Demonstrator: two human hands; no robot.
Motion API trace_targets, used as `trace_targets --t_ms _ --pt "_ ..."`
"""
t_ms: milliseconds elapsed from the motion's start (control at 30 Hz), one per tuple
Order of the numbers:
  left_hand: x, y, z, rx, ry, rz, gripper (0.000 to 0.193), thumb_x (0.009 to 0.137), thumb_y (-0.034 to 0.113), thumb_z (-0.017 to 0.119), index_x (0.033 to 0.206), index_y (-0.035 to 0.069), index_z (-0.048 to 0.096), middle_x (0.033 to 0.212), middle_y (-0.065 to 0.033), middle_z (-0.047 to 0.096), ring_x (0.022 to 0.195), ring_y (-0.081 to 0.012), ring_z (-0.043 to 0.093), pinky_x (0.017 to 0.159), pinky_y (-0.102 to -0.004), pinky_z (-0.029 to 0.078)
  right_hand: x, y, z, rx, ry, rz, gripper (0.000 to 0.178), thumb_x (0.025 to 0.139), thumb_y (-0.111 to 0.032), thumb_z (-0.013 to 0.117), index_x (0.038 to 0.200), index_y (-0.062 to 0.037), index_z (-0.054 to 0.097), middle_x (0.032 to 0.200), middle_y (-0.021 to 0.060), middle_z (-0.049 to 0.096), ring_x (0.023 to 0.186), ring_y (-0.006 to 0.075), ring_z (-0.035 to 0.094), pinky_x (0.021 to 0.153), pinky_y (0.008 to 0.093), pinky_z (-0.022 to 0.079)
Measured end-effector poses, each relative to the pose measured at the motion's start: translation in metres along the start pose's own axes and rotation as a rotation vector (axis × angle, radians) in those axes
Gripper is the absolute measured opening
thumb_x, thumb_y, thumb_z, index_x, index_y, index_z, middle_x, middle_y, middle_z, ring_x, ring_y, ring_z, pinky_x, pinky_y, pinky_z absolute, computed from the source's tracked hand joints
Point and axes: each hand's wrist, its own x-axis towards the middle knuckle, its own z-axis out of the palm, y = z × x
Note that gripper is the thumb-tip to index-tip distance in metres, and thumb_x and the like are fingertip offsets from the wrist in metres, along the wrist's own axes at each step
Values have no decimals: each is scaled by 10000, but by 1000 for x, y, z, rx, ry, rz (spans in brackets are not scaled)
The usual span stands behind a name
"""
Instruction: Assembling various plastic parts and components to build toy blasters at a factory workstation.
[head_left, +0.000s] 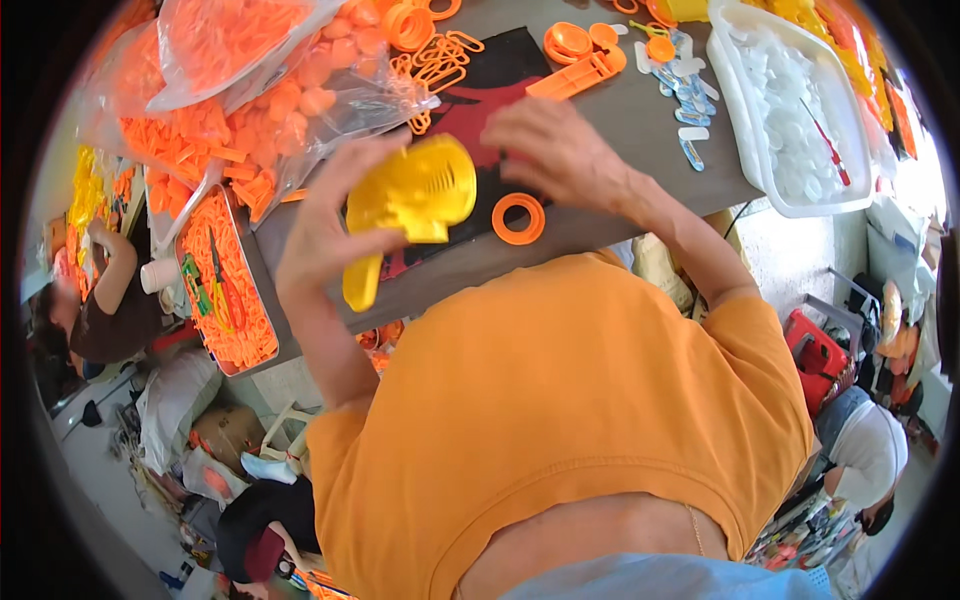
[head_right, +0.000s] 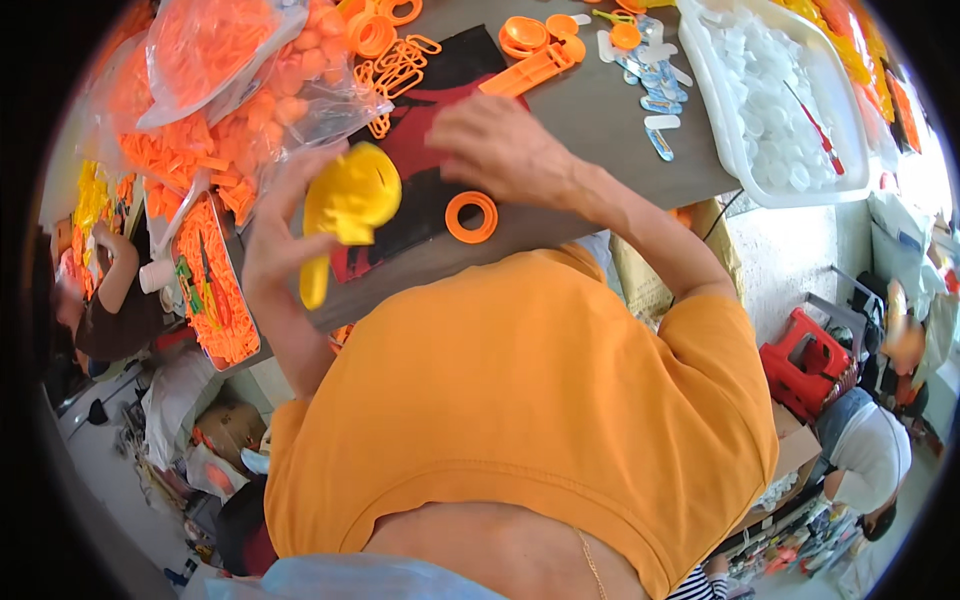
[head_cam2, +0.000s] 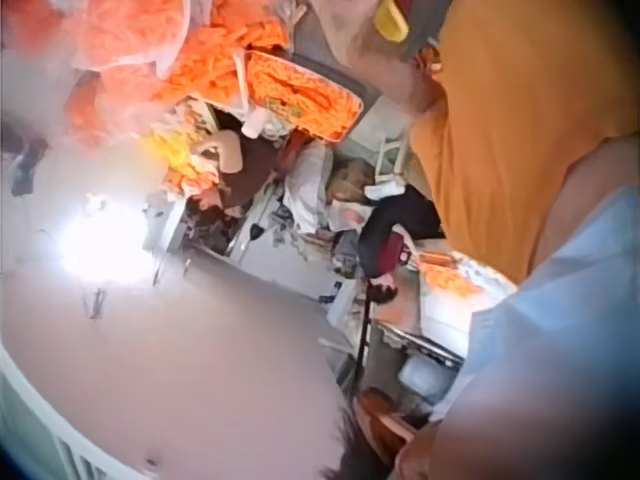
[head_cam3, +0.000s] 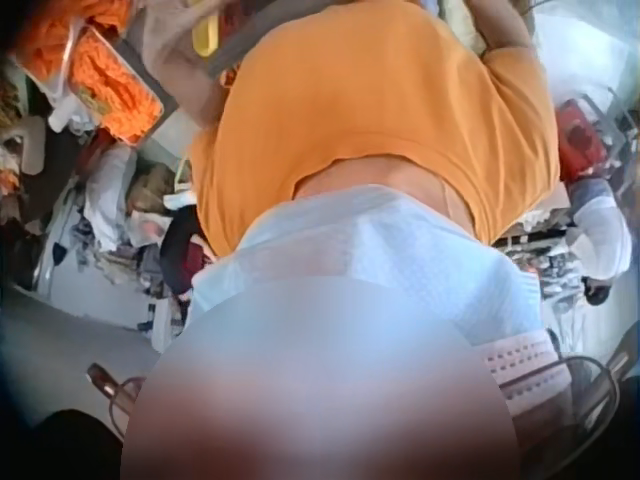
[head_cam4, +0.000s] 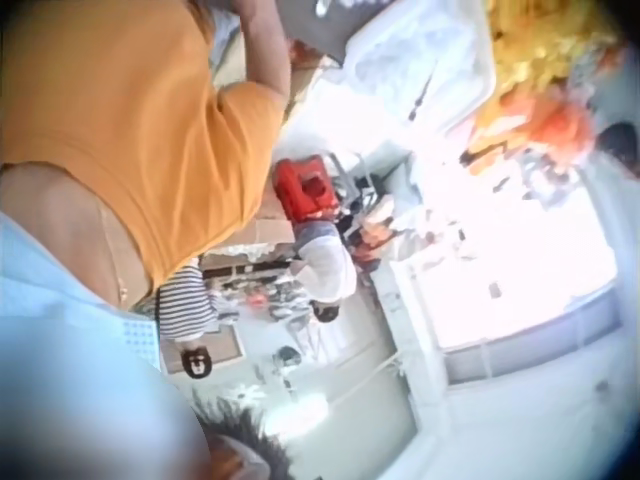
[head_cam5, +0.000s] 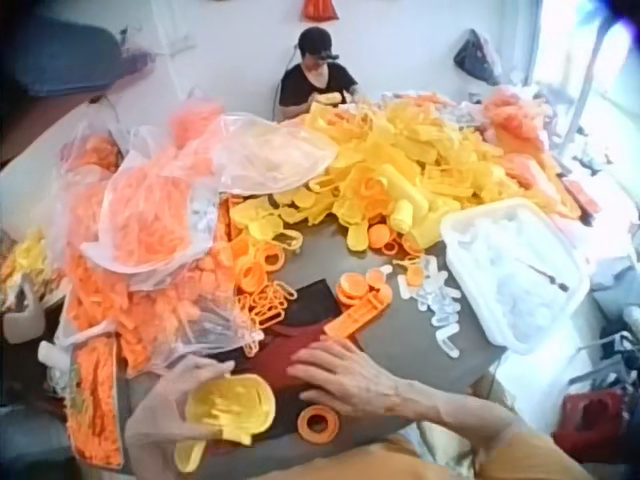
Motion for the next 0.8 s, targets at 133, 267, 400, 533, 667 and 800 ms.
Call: trace_targets --t_ms 133,267,400,533,667,800 --pt "-49 -30 32 155 57 -381 722 706 194 788 1355 29 518 1187 -130 516 1146 -272 523 1002 -348 396 -24 -14 21 49 -254 -219 457 839 -267 698 1239 -94 560 1266 115 535 1181 321 493 1026 456 376" --pt "-49 -49 56 342 235 -392 708 737 262 781 1349 24 516 1245 -161 520 1158 -314 507 1004 -379 402 -24 -14 25 85 -278 -187 413 861 -222 677 1236 -91 561 1227 106 526 1094 287 511 965 423 400" --pt "-23 -60 59 227 339 -317 670 804 329 743 1340 2 510 1338 -166 503 1234 -328 462 1050 -397 372 -9 -9 28 52 -280 -127 385 825 -132 671 1195 -72 584 1119 97 557 1007 266 532 878 402 430" --pt "5 -79 48 280 468 -211 635 853 358 709 1342 10 501 1418 -180 438 1306 -366 402 1084 -441 337 12 24 38 -206 -96 -123 366 778 -100 651 1141 -68 615 1113 84 575 1000 264 551 844 391 448" --pt "32 -116 20 407 624 -107 678 845 375 714 1370 31 457 1415 -234 404 1315 -418 371 1075 -475 334 33 53 22 -546 -40 98 334 773 -51 604 1105 -72 628 1101 69 590 1067 259 542 910 386 425" --pt "57 -168 -10 542 723 -43 683 869 430 666 1380 36 442 1386 -266 414 1296 -451 371 1057 -520 334 53 52 21 -526 95 126 334 798 -54 597 1130 -82 625 1145 72 585 1101 272 532 933 412 417"
